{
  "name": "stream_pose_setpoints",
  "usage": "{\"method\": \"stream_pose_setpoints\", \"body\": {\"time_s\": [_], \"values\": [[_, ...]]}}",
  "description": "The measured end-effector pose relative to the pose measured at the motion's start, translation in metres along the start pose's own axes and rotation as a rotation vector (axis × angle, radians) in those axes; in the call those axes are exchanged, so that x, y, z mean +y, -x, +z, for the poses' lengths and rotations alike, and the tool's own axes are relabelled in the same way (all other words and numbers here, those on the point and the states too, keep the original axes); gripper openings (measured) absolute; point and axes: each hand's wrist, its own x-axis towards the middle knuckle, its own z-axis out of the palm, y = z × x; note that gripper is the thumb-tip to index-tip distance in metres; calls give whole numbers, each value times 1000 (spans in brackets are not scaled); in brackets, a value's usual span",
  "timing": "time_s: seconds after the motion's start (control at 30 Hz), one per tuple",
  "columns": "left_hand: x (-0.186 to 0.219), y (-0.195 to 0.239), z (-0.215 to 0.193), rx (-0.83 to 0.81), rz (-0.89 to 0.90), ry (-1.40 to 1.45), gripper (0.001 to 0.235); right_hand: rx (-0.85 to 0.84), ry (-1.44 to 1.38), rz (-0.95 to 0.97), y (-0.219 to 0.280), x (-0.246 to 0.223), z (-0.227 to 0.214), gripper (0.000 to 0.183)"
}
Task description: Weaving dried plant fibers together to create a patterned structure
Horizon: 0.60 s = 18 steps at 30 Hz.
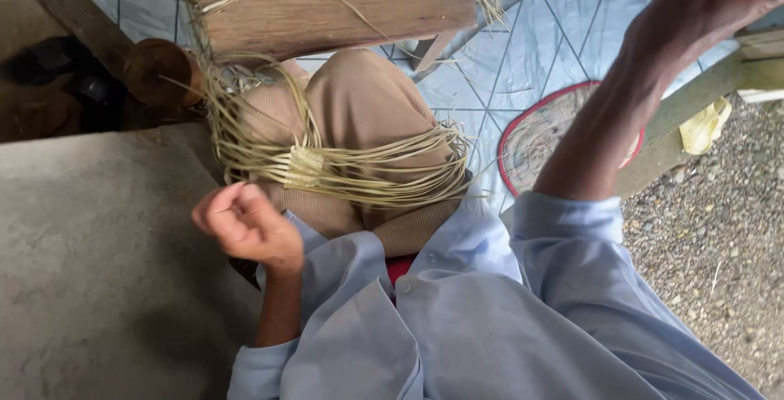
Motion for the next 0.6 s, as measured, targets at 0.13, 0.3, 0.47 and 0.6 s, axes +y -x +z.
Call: {"method": "stream_pose_setpoints", "body": {"time_s": [0.13, 0.3, 0.47, 0.6], "values": [[41, -6, 13, -170, 416, -110, 16, -1043, 442, 71, 102, -112, 72, 20], [31, 0, 13, -426, 520, -163, 23, -1741, 161, 205, 197, -185, 104, 3], [26, -5, 7, -558, 557, -201, 15, -1699, 280, 209, 209, -186, 88, 5], [12, -4, 12, -601, 557, -198, 18, -1654, 290, 220, 212, -180, 80, 5]]}}
